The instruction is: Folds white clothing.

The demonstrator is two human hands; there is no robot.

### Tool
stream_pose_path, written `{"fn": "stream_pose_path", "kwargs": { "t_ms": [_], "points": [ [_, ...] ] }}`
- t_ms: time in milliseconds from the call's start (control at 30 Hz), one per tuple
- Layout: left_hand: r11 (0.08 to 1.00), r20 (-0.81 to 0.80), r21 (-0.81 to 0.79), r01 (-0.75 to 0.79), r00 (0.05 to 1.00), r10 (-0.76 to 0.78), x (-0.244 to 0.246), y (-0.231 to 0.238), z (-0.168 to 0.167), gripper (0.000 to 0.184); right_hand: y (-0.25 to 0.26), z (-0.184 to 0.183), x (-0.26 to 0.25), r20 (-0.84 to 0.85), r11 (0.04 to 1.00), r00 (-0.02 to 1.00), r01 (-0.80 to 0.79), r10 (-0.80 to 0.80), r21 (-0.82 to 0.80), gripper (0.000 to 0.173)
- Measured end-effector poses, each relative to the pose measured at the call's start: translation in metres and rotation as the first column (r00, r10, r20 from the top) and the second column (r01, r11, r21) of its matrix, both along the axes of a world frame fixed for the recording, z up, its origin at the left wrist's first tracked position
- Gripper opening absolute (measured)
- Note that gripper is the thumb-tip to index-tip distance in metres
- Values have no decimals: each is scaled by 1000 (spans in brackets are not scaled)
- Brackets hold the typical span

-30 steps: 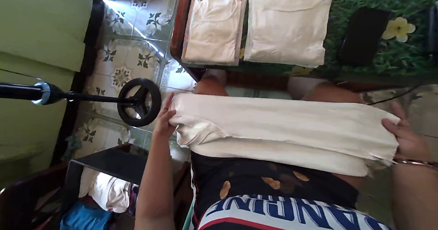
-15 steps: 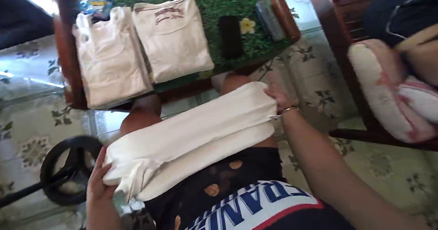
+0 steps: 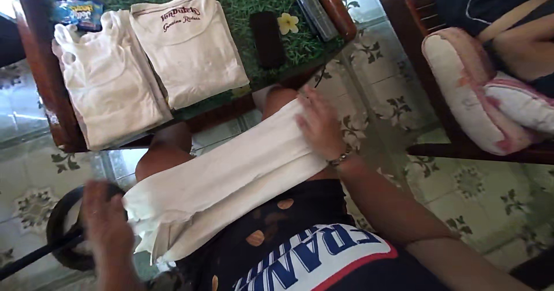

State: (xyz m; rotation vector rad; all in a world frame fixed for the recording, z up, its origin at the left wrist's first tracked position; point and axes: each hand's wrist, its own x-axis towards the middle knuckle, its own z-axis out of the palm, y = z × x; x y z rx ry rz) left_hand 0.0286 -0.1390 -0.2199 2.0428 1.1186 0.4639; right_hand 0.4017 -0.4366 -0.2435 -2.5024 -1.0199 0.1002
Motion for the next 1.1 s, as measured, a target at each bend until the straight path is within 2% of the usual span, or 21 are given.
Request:
{"fn": "stream_pose_path", "kwargs": {
  "t_ms": [67, 133, 233, 333, 433, 500, 533, 567, 633, 667, 733, 800, 833, 900, 933, 1033, 1100],
  "points": [
    [970, -291, 52, 237, 933, -212, 34, -18, -11, 60, 17, -7, -17, -97, 970, 994, -78, 56, -229, 61],
    [966, -455, 20, 257, 863, -220, 44, -30, -34, 70, 20, -12, -15, -236, 928, 972, -96, 9, -360, 69],
    [986, -445, -58, 159, 880, -168, 30, -21, -45, 83, 9, -24, 6, -386, 963, 921, -53, -56, -266, 80],
    [982, -329, -186, 39, 939, -100, 18, -9, -54, 93, -8, -38, 26, -587, 989, 798, 80, -140, -126, 75],
    [902, -296, -419, -101, 955, -31, 11, -8, -48, 82, -26, -41, 32, -786, 963, 567, 236, -245, -130, 69],
    [851, -429, -477, -220, 903, -7, 0, -5, -42, 72, -37, -46, 31, -790, 922, 487, 291, -374, -257, 72],
    [846, -484, -474, -243, 875, -20, -9, 0, -43, 71, -48, -54, 32, -776, 918, 493, 250, -394, -307, 66],
    [854, -492, -471, -222, 869, -45, -25, 7, -48, 67, -58, -59, 34, -743, 917, 541, 177, -395, -359, 56],
    [883, -415, -390, -261, 906, 84, -58, 10, -53, 59, -64, -56, 40, -545, 873, 741, 112, -392, -475, 48],
    [862, -340, -388, -327, 920, 195, -72, 3, -49, 58, -62, -46, 41, -409, 880, 845, 140, -345, -454, 49],
    [774, -215, -521, -359, 933, 288, -94, -20, -34, 56, -47, -18, 32, -228, 965, 959, 111, -166, -237, 51],
    [768, -111, -599, -227, 973, 201, -107, -44, -23, 53, -7, 13, 1, -182, 996, 980, -85, 78, -29, 53],
    [788, -102, -594, -164, 986, 129, -108, -55, -18, 67, 18, 26, -19, -191, 971, 952, -235, 238, 37, 53],
    [824, -153, -555, -114, 988, 33, -106, -73, -14, 95, 67, 36, -64, -247, 828, 791, -549, 559, 117, 51],
    [839, -167, -532, -113, 986, 27, -105, -79, -17, 99, 91, 37, -90, -278, 731, 681, -665, 677, 152, 50],
    [874, -171, -473, -113, 985, 35, -110, -91, -23, 92, 148, 33, -160, -408, 482, 377, -854, 832, 194, 52],
    [918, -191, -393, -53, 981, -25, -115, -95, -22, 73, 174, 32, -191, -497, 391, 273, -908, 824, 149, 55]
  ]
}}
